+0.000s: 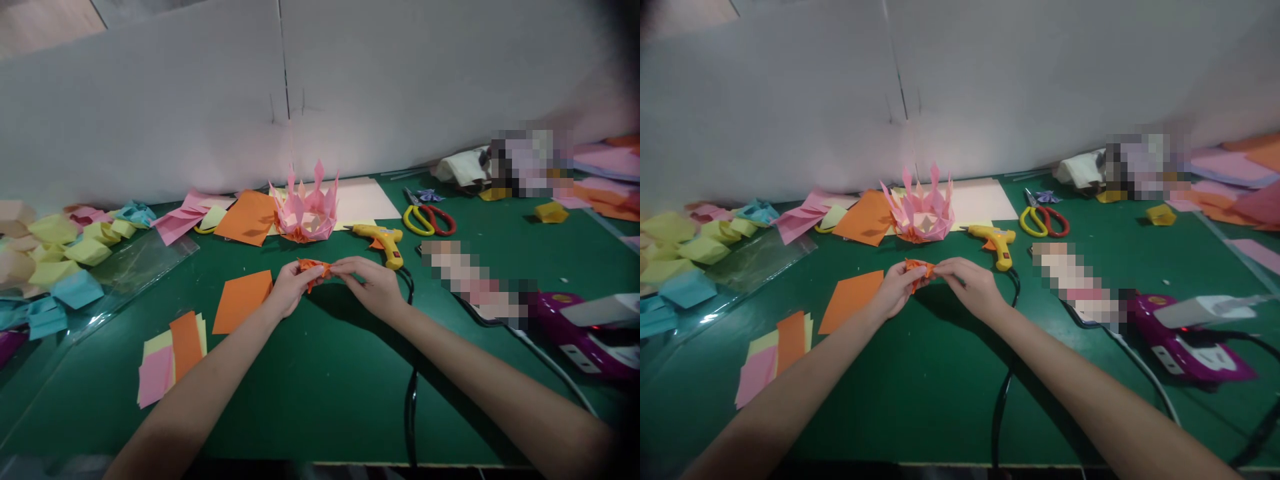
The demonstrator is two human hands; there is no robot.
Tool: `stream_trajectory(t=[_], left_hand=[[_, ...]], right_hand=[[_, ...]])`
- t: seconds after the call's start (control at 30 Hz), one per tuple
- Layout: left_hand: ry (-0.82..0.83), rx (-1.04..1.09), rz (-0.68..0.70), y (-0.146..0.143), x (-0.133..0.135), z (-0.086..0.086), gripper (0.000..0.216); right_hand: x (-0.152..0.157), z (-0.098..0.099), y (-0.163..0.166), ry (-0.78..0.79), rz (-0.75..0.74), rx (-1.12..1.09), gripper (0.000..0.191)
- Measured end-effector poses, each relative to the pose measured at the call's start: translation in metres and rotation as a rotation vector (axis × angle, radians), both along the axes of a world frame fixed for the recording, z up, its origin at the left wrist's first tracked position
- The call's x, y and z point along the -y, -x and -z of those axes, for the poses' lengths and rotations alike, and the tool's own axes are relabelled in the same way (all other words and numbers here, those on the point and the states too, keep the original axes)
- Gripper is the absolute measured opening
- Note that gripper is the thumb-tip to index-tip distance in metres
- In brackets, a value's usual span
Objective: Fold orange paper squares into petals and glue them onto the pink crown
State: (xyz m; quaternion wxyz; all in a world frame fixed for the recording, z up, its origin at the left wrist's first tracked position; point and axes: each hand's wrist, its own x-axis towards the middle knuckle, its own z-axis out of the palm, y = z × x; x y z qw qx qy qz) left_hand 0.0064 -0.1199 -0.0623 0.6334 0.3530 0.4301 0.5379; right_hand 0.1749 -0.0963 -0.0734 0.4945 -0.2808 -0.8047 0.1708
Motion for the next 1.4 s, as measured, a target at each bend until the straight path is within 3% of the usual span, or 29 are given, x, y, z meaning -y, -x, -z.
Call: stream_trajectory(t=[0.37,1.0,1.4], left_hand=[[-0.041,-0.045,-0.006,-0.001,0.0,0.005,0.033],[-0.044,-0.049,0.003,0.0,-0.002,0.007,0.035],[-0.06,-0.03,-0.038,-0.001,-0.001,0.008,0.037]], right_hand=[[-0.002,0.004,-0.002,0.054,0.095,-0.036,0.016],[0.002,-0.006,0.0,0.106,0.037,-0.075,0.01],[-0.001,-0.001,0.0,-0.038,0.056,-0.051,0.012]])
